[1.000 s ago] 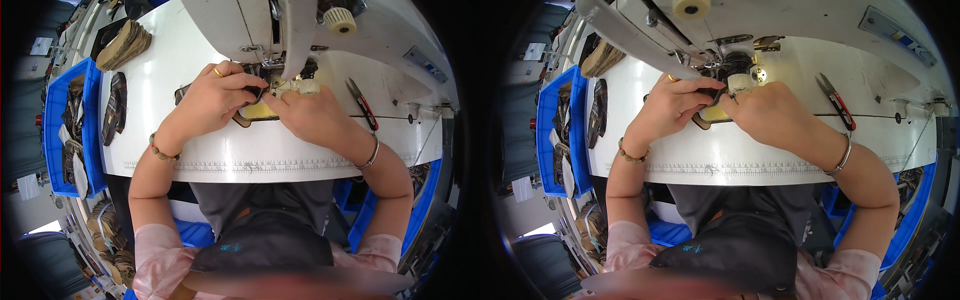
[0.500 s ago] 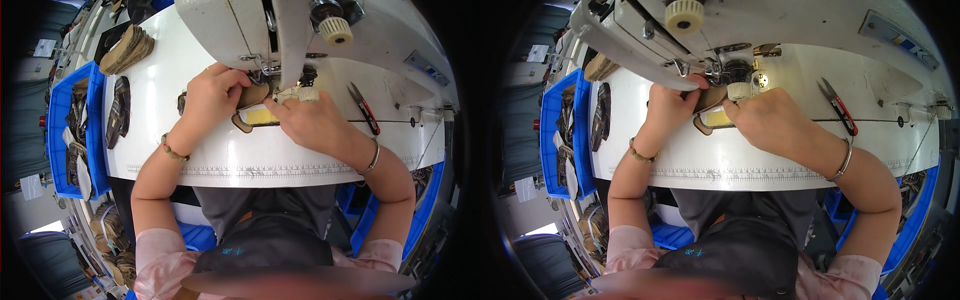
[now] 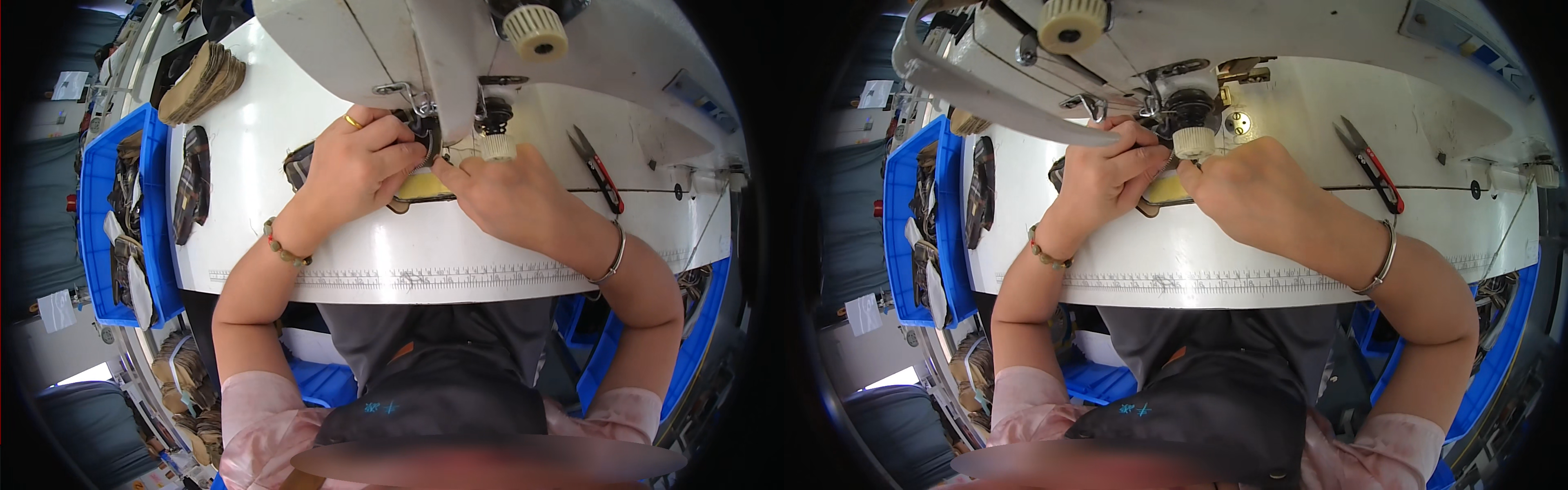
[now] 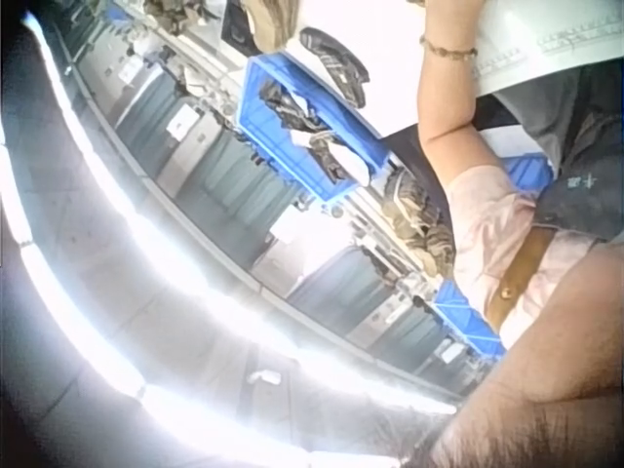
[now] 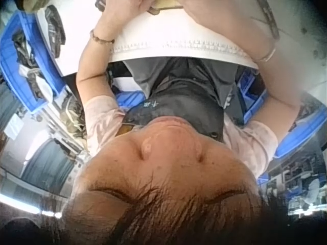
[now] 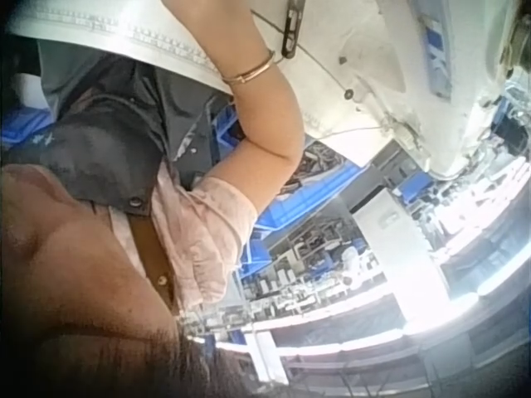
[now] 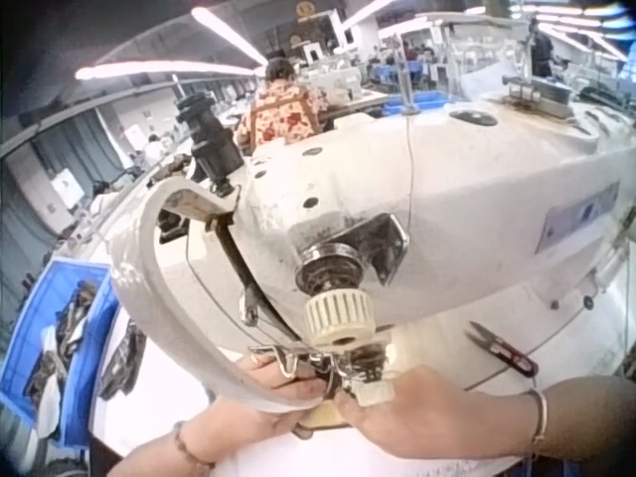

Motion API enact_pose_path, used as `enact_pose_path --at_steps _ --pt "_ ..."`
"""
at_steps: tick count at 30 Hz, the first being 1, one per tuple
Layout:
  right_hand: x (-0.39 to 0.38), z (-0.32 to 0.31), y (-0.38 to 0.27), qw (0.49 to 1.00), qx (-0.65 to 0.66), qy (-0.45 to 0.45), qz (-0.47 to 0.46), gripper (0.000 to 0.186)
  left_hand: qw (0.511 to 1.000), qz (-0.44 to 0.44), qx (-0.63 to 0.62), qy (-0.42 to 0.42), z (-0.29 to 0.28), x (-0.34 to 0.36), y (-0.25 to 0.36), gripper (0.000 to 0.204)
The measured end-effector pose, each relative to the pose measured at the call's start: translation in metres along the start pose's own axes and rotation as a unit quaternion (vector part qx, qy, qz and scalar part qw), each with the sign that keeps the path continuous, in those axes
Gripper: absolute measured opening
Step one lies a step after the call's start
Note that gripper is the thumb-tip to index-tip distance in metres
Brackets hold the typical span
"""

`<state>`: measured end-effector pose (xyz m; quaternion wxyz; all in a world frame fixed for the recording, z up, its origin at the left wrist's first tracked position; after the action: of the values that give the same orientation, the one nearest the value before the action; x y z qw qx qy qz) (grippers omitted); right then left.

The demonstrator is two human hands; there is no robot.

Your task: Sewing and trimming leather pieces for a pouch using an industrial sewing machine.

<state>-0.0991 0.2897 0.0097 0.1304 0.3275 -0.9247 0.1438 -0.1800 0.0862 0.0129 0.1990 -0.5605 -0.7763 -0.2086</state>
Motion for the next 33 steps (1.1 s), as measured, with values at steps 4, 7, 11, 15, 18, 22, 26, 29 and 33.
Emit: enact_pose_path --at_steps 4,7,11,15,18,22,26,29,33 --pt "0.000 -0.002 0.000 1.000 0.001 0.004 0.001 0.019 0.999 -0.030 -0.002 0.018 0.000 0.006 0.004 0.025" --pt "0.000 -0.003 0.000 1.000 -0.001 0.000 -0.001 0.017 0.999 0.016 0.039 -0.010 -0.004 0.001 0.008 0.025" --pt "0.000 -0.004 -0.001 1.000 -0.001 -0.008 0.007 0.015 0.997 -0.065 -0.043 -0.019 -0.003 0.001 0.008 0.028" --pt "-0.001 -0.003 0.002 1.000 0.014 -0.011 0.008 0.009 0.984 -0.135 -0.081 -0.083 -0.006 0.005 0.008 0.025" --pt "0.000 -0.002 0.001 1.000 0.021 0.007 0.007 0.006 0.983 -0.135 -0.077 -0.101 -0.011 0.008 0.010 0.025" --pt "0.002 -0.002 0.000 1.000 0.015 -0.011 0.008 0.007 0.984 -0.130 -0.062 -0.104 -0.011 0.006 0.007 0.024" --pt "0.005 0.003 0.003 1.000 -0.013 0.014 0.018 0.006 0.982 -0.153 -0.053 -0.100 -0.006 0.006 0.002 0.024" --pt "0.005 0.006 0.004 1.000 -0.013 0.022 0.018 0.006 0.987 -0.139 -0.030 -0.070 -0.002 0.006 -0.002 0.024" --pt "0.005 0.006 0.005 0.999 -0.007 0.028 0.019 0.006 0.988 -0.133 -0.034 -0.076 -0.004 0.007 -0.002 0.025"
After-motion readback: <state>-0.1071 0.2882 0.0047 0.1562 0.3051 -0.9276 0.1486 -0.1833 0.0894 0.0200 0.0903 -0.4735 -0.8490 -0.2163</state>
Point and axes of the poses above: each hand's wrist, its own x-axis towards the middle knuckle, its own z-axis out of the palm, y = z × x, the point moved 1 cm from there along x, towards the middle knuckle, and after that the axes turned 1 degree about z, right-handed, at the moved point
